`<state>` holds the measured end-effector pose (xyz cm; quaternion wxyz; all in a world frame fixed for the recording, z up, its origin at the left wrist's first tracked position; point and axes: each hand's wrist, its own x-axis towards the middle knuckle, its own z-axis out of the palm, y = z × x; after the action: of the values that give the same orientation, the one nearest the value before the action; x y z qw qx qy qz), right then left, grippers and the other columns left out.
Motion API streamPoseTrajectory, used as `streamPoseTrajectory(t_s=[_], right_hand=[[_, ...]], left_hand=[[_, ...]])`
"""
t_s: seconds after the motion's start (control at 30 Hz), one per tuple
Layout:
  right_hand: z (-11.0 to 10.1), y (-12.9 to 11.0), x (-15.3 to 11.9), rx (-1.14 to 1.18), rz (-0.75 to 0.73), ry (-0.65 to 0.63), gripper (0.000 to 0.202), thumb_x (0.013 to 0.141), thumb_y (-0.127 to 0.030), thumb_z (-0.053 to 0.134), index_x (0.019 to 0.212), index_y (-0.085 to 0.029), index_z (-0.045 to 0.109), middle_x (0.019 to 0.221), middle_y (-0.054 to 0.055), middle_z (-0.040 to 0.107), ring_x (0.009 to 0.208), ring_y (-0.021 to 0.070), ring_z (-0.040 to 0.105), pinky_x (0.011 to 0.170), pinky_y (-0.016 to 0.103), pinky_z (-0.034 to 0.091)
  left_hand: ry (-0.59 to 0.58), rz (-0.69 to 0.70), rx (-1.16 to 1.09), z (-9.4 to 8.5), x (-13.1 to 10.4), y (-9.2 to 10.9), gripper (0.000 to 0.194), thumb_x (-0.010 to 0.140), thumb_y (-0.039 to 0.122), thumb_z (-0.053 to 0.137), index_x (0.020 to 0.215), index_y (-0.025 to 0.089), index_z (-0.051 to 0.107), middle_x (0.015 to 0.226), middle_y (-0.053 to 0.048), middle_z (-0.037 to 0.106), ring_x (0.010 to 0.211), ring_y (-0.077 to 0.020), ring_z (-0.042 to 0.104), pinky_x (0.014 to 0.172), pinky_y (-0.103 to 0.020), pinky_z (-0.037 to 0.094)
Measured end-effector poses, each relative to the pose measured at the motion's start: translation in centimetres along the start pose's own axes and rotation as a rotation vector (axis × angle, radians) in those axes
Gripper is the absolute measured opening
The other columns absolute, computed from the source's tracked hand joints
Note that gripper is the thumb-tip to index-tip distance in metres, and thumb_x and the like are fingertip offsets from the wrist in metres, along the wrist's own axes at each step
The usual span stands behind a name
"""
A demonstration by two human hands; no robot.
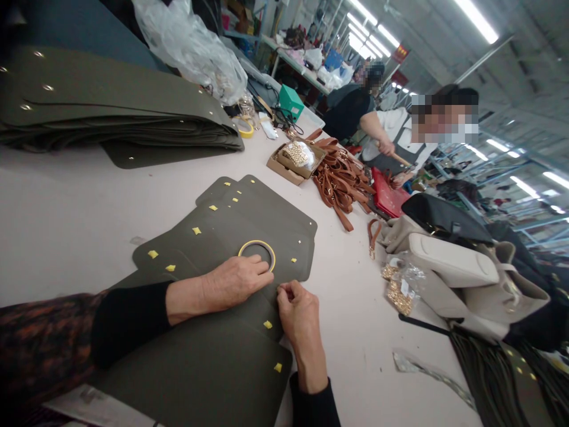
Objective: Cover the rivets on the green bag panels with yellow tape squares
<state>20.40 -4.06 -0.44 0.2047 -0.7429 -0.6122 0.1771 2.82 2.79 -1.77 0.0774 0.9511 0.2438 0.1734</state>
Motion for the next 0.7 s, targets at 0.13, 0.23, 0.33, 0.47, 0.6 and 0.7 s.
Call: streamPoseTrajectory(t_s=[0.13,0.23,0.33,0.47,0.6,0.7], right_hand=[[-0.1,1.1,-0.1,0.09,0.126,0.013,0.034,0.078,-0.038,0.06,0.105,-0.017,0.063,0.055,-0.003,0.063,0.052,0.0171,0.061,0.053,0.027,0.047],[-0.4,1.8,-0.7,0.202,0.108,0.047,0.03,0.082,-0.042,0.057,0.1,-0.018,0.062,0.062,-0.001,0.065,0.053,0.0161,0.062,0.053,0.026,0.049],[-0.5,1.7,-1.4,0.081,-0.108,0.096,0.021,0.087,-0.036,0.052,0.087,-0.02,0.066,0.08,0.005,0.07,0.067,0.0161,0.065,0.065,0.027,0.051],[0.2,1.0,-1.3,-0.139,-0.231,0.06,0.024,0.09,-0.029,0.047,0.085,-0.02,0.068,0.082,0.007,0.07,0.075,0.018,0.065,0.071,0.028,0.048],[0.6,0.5,-0.3,-0.149,-0.086,0.033,0.022,0.086,-0.028,0.05,0.078,-0.02,0.069,0.078,0.006,0.071,0.071,0.0183,0.065,0.067,0.027,0.046],[-0.1,0.2,0.0,-0.07,-0.008,-0.041,0.021,0.084,-0.029,0.054,0.074,-0.02,0.07,0.075,0.003,0.071,0.069,0.0177,0.064,0.065,0.026,0.044]], left_hand=[[0.014,-0.007,0.021,0.1,0.0,0.0,0.009,0.089,0.012,0.048,0.086,0.017,0.053,0.085,-0.006,0.059,0.078,-0.0218,0.051,0.059,-0.031,0.042],[0.009,0.003,0.018,0.0,0.0,-0.1,0.009,0.088,0.011,0.048,0.086,0.017,0.054,0.084,-0.006,0.059,0.078,-0.0212,0.05,0.061,-0.031,0.042],[0.021,0.006,0.023,-0.1,0.1,-0.1,0.009,0.088,0.011,0.048,0.086,0.017,0.055,0.084,-0.007,0.059,0.079,-0.0215,0.05,0.066,-0.033,0.042],[0.034,0.006,0.033,-0.1,0.1,-0.1,0.009,0.087,0.012,0.048,0.084,0.017,0.055,0.085,-0.008,0.06,0.08,-0.0219,0.051,0.069,-0.035,0.041],[0.054,0.02,0.029,-0.5,0.1,-0.1,0.009,0.089,0.015,0.047,0.085,0.017,0.054,0.084,-0.007,0.06,0.078,-0.0216,0.053,0.069,-0.034,0.042],[0.062,0.043,-0.01,-1.1,-0.1,-0.3,0.009,0.091,0.016,0.045,0.087,0.017,0.053,0.084,-0.005,0.06,0.077,-0.02,0.054,0.069,-0.032,0.043]])
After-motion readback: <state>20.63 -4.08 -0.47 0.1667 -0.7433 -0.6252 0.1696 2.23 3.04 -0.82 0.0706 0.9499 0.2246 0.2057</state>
